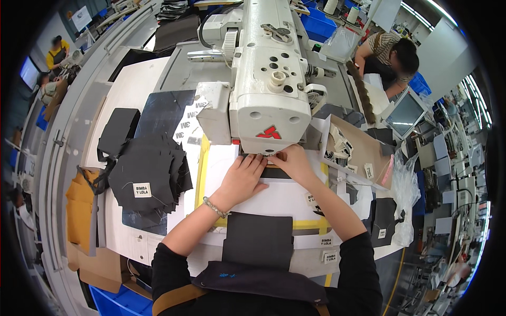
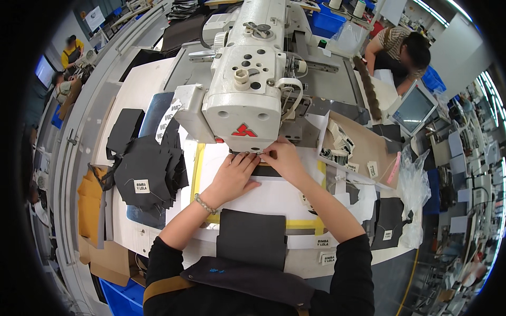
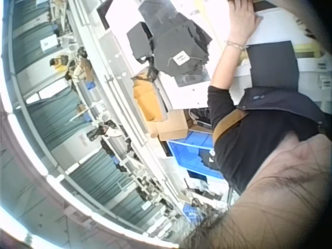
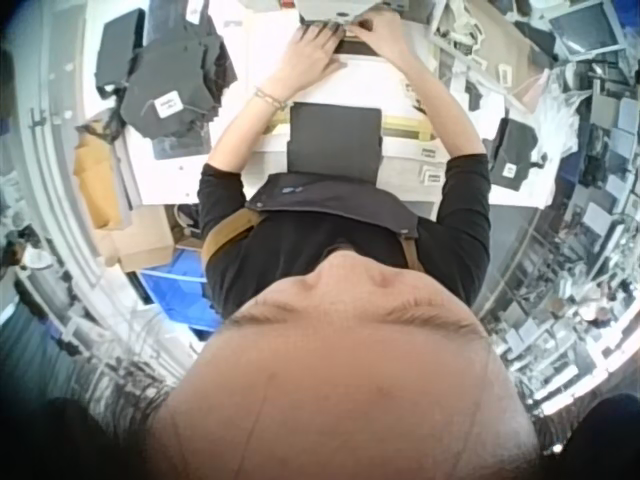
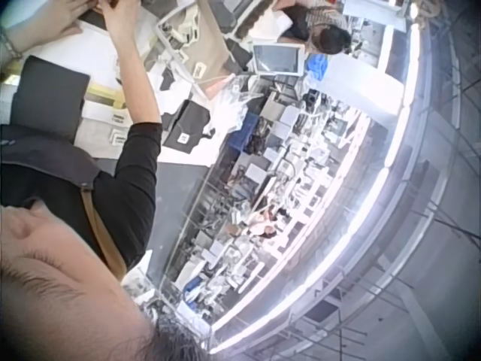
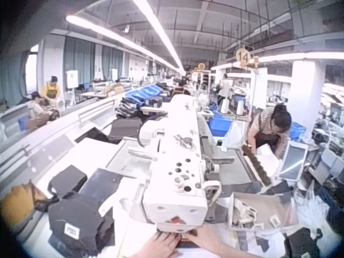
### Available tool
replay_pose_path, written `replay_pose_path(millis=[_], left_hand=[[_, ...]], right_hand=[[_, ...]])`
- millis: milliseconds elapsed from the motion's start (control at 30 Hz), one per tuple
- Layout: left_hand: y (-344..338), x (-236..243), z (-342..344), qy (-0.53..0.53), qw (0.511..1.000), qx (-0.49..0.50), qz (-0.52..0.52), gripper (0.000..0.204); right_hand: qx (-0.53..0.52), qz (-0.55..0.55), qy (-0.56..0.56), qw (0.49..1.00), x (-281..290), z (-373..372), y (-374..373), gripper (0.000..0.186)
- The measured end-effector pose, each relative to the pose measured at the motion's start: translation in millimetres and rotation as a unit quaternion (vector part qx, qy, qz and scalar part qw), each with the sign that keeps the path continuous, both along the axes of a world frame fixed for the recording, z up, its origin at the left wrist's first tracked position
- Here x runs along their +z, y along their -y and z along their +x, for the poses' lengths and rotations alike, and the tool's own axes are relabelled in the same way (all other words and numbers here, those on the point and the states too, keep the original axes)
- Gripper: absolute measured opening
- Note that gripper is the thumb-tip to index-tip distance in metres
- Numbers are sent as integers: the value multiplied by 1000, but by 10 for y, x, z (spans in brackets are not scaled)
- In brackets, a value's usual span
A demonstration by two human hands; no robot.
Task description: The person sews white rectangular labels onto black fabric pieces using an industrial sewing machine. They align the label on the fabric, guide it under the needle, and sew the edges. After sewing, they trim the excess thread and place the finished piece on a stack.
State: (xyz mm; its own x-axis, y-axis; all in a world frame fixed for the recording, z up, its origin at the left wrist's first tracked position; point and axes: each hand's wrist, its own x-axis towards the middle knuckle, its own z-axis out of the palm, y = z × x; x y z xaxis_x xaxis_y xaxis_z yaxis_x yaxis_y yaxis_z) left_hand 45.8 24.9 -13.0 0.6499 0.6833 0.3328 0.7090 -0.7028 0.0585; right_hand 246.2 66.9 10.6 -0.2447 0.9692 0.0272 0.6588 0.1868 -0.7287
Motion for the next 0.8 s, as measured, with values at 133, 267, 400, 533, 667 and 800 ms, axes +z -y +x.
replay_pose_path(millis=[133, 267, 400, 533, 667, 800], left_hand=[[-26, 57, -37, 10, 1000, -10, -25, 63], [-48, 74, -72, 11, 996, -11, -83, 60], [-74, 133, -97, 15, 995, -30, -98, 61], [-91, 89, -119, 17, 995, -41, -89, 64], [-73, 78, -204, 37, 996, -55, -60, 66], [-42, 135, -258, 63, 994, 15, -83, 69]], right_hand=[[116, 222, 119, 961, -103, 190, 60, 16], [209, 267, 176, 924, -62, 312, 97, 17], [254, 301, 213, 894, -38, 336, 160, 28], [251, 293, 201, 900, -173, 325, 188, 38], [258, 285, 213, 898, -179, 312, 170, 43], [275, 284, 200, 896, -204, 309, 101, 45]])
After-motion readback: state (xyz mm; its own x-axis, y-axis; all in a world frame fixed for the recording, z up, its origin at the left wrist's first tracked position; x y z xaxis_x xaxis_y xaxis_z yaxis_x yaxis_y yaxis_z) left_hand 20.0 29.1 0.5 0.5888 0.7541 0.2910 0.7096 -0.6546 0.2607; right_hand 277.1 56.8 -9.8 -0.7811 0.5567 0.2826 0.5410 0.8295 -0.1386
